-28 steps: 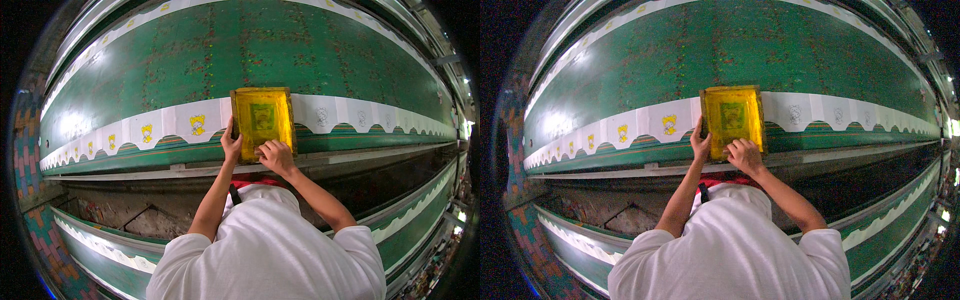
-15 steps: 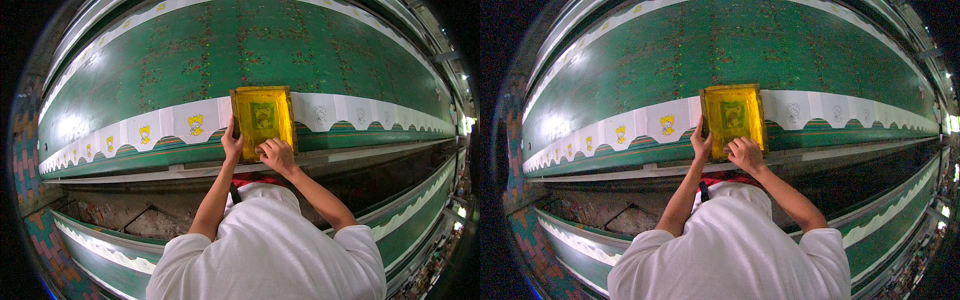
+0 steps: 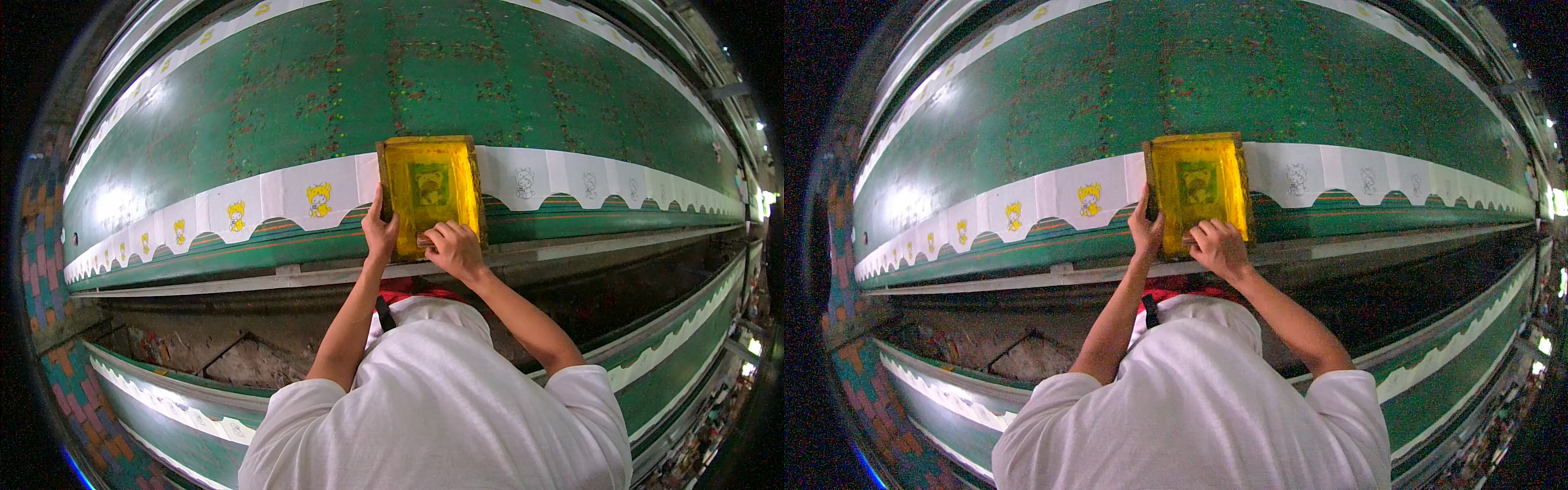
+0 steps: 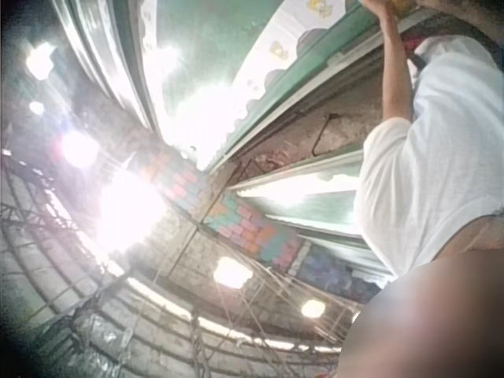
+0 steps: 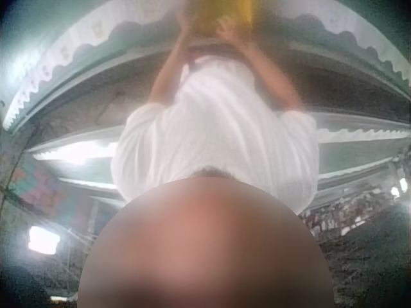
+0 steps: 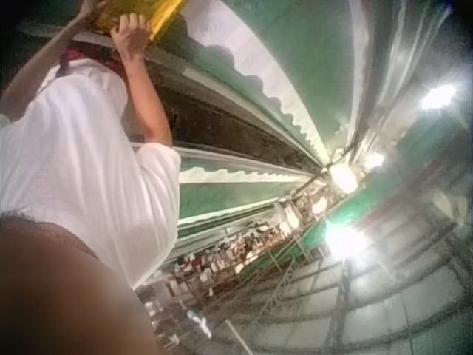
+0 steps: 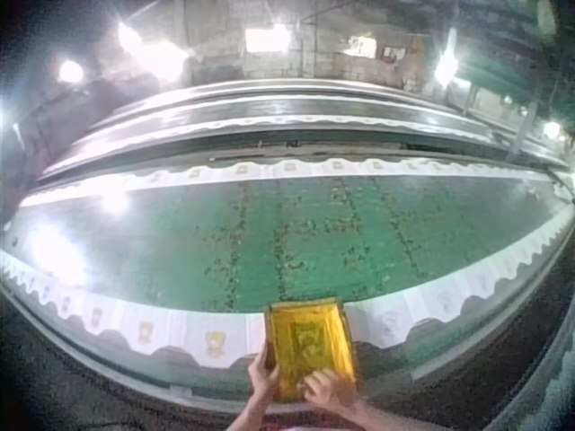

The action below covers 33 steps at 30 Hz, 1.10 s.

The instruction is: The person uses a yellow squeegee to press a screen-printing frame onto a row of white tiles moving along a green conveyor belt. The person repeatedly aligns the frame and applies pressure to transfer a yellow cartoon character design onto each tile in sequence.

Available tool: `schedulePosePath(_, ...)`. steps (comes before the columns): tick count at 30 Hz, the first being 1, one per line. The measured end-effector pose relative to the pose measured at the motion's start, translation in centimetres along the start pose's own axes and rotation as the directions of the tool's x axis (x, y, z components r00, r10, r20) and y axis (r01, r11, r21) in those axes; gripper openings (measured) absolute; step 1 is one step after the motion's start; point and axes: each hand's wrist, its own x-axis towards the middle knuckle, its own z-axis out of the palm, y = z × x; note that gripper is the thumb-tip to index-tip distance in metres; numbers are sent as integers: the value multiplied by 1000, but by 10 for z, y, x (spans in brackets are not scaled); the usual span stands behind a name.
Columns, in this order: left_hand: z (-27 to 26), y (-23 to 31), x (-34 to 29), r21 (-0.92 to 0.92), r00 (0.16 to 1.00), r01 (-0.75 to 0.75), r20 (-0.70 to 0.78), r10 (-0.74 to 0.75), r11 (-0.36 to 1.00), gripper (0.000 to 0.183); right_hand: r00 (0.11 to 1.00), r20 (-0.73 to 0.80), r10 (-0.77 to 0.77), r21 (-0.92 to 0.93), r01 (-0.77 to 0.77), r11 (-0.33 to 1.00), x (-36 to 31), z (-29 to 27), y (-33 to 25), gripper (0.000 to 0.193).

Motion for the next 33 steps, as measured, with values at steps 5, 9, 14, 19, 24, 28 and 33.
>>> schedulePosePath(5, -2, 0, 0, 66, 997, 72, 32, -74, 995, 83, 1000, -5, -11, -7, 11, 1000, 1, 1, 1, 24)
schedulePosePath(9, 0, -8, 2, 167, 999, -42, 12, 41, 985, 87, 1000, 24, 8, -8, -8, 1000, 3, -2, 1, 25)
schedulePosePath(14, 1, -10, 0, 184, 986, -158, -19, 164, 970, 89, 1000, 28, -10, -81, 12, 997, 6, -4, 1, 25)
schedulePosePath(19, -1, -7, -1, 152, 996, -87, -1, 88, 985, 89, 997, 82, -13, -41, 17, 999, 12, -7, 8, 24)
schedulePosePath(24, 0, -13, -1, 97, 999, -48, -8, 49, 994, 88, 993, 103, -63, 36, 59, 998, 15, -17, 13, 25)
schedulePosePath(28, 1, -17, -2, 91, 1000, -18, -6, 19, 996, 89, 959, 248, -139, 35, 135, 990, 18, -13, 9, 28)
schedulePosePath(33, 1, -18, 1, 132, 980, -175, -70, 185, 976, 89, 969, 222, -109, -51, 123, 991, 18, -4, 2, 27)
